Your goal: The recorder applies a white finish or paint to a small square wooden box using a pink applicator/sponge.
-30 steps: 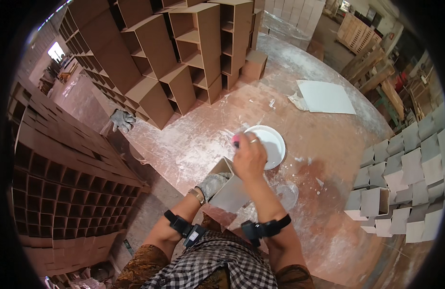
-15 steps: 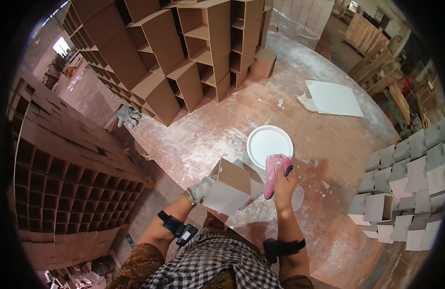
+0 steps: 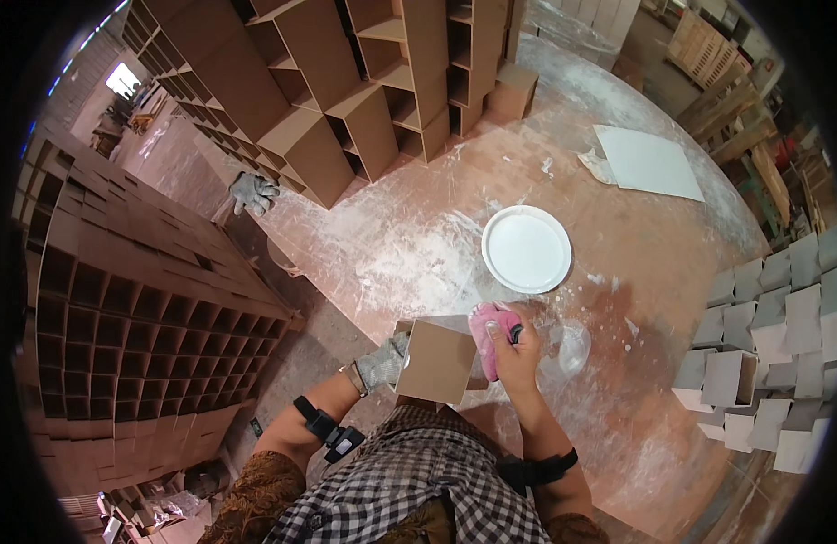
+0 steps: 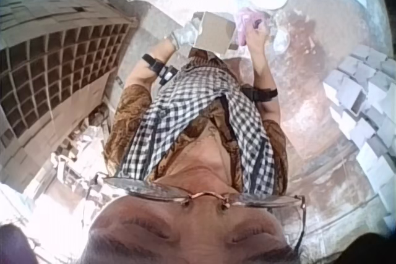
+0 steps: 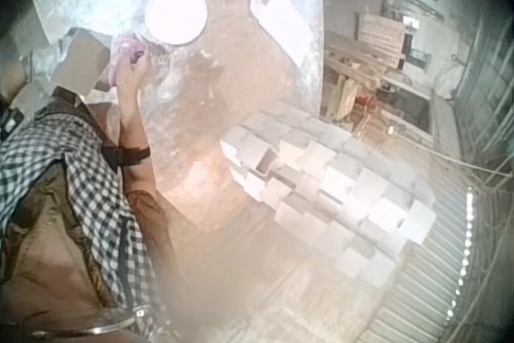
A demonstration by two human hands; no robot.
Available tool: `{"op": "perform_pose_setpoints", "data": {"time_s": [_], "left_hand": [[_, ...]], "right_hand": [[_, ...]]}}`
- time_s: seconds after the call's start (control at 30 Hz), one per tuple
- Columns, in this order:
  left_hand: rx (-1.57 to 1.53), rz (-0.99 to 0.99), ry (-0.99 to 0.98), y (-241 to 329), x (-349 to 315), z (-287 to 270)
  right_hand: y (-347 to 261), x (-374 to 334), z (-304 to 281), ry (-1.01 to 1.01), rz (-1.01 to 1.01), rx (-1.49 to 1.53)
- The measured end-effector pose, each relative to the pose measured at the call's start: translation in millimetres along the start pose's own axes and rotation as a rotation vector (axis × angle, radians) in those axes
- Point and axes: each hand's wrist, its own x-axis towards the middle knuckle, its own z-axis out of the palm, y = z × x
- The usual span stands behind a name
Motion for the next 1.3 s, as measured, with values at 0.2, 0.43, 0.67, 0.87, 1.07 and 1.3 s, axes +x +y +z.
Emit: {"op": "perform_pose_setpoints", "data": {"time_s": [0.2, 0.43, 0.67, 0.87, 1.07, 1.3], "left_hand": [[-0.23, 0.085, 0.146, -7.4, -3.0, 11.6], [-0.155, -0.045, 0.034, 13.7, 33.7, -10.9], [-0.16, -0.078, 0.009, 22.6, 47.3, -15.6], [-0.185, -0.086, -0.003, 24.6, 49.0, -15.5], [-0.24, -0.077, 0.017, 21.9, 52.5, -9.8], [-0.331, -0.048, 0.038, 16.8, 53.7, -3.4]], "right_hand": [[-4.7, -6.4, -3.0, -0.088, -0.09, -0.187], [-34.7, -7.4, -3.2, -0.144, -0.212, -0.476], [-63.2, -30.2, -6.0, -0.363, -0.206, -0.808], [-25.1, 23.2, 1.0, -0.035, -0.286, -0.861], [-54.1, -32.2, -16.3, -0.267, -0.222, -0.832], [-31.0, 23.6, -1.8, -0.082, -0.232, -0.891]]}}
